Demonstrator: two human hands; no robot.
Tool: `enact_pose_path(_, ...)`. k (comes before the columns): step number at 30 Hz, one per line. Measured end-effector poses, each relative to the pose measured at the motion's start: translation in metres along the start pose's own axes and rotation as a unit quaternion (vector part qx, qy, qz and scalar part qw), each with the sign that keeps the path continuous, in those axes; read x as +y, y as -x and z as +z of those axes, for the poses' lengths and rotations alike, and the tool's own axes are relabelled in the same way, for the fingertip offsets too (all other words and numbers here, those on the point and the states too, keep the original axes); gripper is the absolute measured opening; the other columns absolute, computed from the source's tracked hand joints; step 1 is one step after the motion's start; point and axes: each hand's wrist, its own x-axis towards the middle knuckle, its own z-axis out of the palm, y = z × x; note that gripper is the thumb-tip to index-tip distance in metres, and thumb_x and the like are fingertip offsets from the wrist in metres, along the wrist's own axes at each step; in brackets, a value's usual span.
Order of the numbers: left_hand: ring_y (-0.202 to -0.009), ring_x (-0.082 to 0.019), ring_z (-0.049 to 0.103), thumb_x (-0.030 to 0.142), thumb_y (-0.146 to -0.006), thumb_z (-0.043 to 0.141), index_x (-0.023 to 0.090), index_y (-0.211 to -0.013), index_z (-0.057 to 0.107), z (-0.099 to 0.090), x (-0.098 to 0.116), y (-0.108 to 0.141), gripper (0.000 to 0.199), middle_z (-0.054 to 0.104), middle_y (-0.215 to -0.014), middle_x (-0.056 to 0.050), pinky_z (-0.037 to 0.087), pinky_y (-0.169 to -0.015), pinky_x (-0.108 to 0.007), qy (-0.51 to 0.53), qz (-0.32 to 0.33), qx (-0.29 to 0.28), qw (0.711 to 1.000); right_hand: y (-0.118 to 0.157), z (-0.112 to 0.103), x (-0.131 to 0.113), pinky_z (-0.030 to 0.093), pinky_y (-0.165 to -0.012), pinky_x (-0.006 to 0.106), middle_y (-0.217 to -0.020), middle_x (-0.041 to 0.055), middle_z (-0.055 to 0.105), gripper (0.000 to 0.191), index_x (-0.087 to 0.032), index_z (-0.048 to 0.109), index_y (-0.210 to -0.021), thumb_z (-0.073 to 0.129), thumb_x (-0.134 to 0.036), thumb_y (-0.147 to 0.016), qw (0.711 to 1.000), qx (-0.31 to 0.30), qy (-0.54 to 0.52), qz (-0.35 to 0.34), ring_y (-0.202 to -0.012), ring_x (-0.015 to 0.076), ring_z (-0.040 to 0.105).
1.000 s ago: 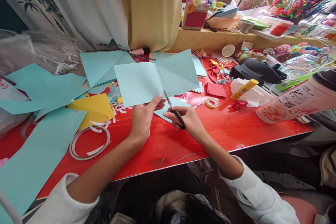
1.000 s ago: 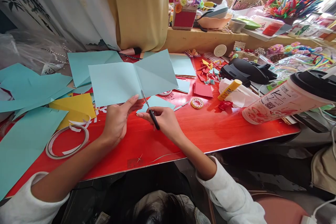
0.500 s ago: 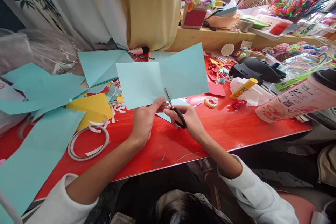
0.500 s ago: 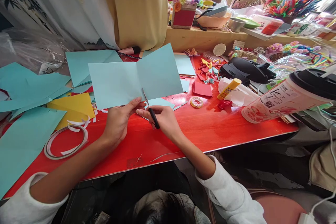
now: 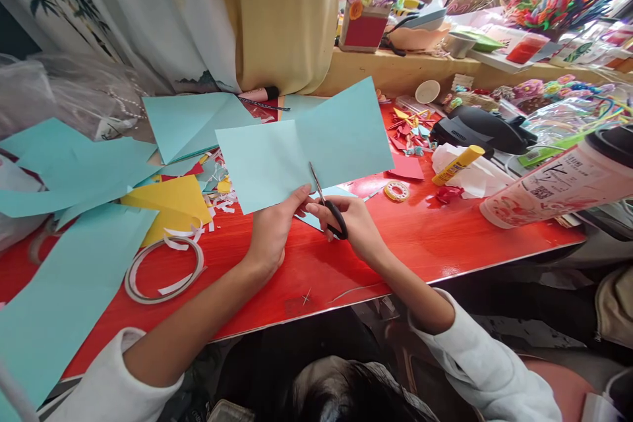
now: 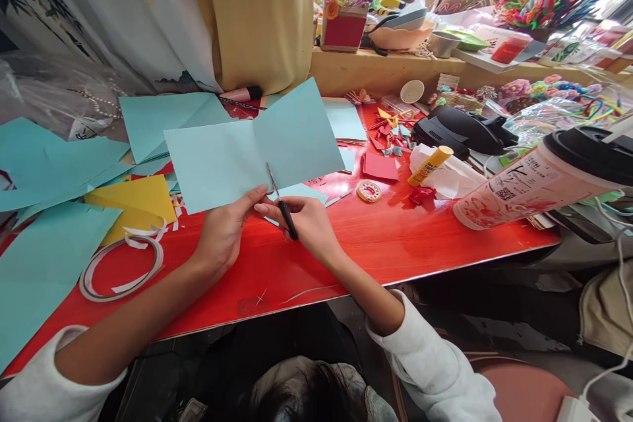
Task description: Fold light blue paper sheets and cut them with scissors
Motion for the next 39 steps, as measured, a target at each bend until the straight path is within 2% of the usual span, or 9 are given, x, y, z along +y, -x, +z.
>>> enact_pose_path(10,-0.061,-0.012,0.053,0.024,-0.066,0.074,0.015,-0.067,0.062,0.0011,0.0006,0.0009,0.015,0.059,-0.063,0.001,0.043,-0.059,-0.025,-0.008,-0.007,0.002,1.000,-0.0023,-0.0018,0.0022,0.027,-0.041,0.022,-0.049,-0.0058,0.044,0.034,-0.017,0.059,-0.066,0.071,-0.048,-0.071,1.000,0.001,-0.008,0.010,-0.039,0.0069,0.040)
enact_pose_path(19,-0.059,-0.012,0.052,0.025,-0.065,0.075,0.016,-0.069,0.063,0.0016,-0.0022,0.0009,0.016,0.058,-0.062,0.002,0.042,-0.059,-0.026,-0.014,-0.018,0.009,1.000,-0.0038,-0.0013,0.0013,0.027,-0.039,0.022,-0.048,-0.0056,0.045,0.035,-0.017,0.059,-0.065,0.073,-0.049,-0.068,1.000,0.009,-0.020,0.018,-0.038,0.0067,0.040)
enact_pose_path(24,-0.060,-0.012,0.053,0.026,-0.064,0.075,0.015,-0.069,0.065,0.0026,-0.0019,0.0015,0.016,0.058,-0.062,0.001,0.043,-0.062,-0.027,-0.016,-0.028,0.011,0.999,-0.0045,-0.0015,0.0005,0.026,-0.038,0.022,-0.050,-0.0051,0.049,0.036,-0.017,0.061,-0.071,0.076,-0.049,-0.064,0.999,0.025,-0.022,0.029,-0.038,0.0073,0.042)
enact_pose_path(29,-0.059,-0.012,0.050,0.030,-0.067,0.072,0.016,-0.070,0.066,0.0022,-0.0018,0.0036,0.015,0.057,-0.062,0.002,0.041,-0.063,-0.028,-0.036,-0.028,-0.008,0.999,-0.0045,-0.0034,0.0004,0.026,-0.039,0.023,-0.047,-0.0051,0.047,0.039,-0.016,0.056,-0.060,0.075,-0.051,-0.065,0.999,0.025,-0.014,0.031,-0.038,0.0067,0.041)
enact_pose_path(34,-0.059,-0.013,0.050,0.029,-0.066,0.072,0.016,-0.070,0.067,0.0013,-0.0033,0.0043,0.014,0.057,-0.060,0.002,0.041,-0.064,-0.028,-0.038,-0.029,-0.012,0.999,-0.0045,-0.0048,0.0013,0.025,-0.039,0.023,-0.047,-0.0047,0.048,0.038,-0.016,0.057,-0.059,0.074,-0.049,-0.066,1.000,0.024,-0.004,0.020,-0.038,0.0071,0.041)
enact_pose_path(39,-0.060,-0.012,0.050,0.030,-0.070,0.070,0.017,-0.068,0.067,0.0012,-0.0047,0.0047,0.013,0.056,-0.062,0.001,0.041,-0.065,-0.027,-0.056,-0.015,-0.029,0.998,-0.0053,-0.0055,-0.0030,0.027,-0.041,0.023,-0.042,-0.0036,0.046,0.044,-0.015,0.052,-0.049,0.070,-0.050,-0.070,1.000,0.025,0.016,0.004,-0.038,0.0061,0.039)
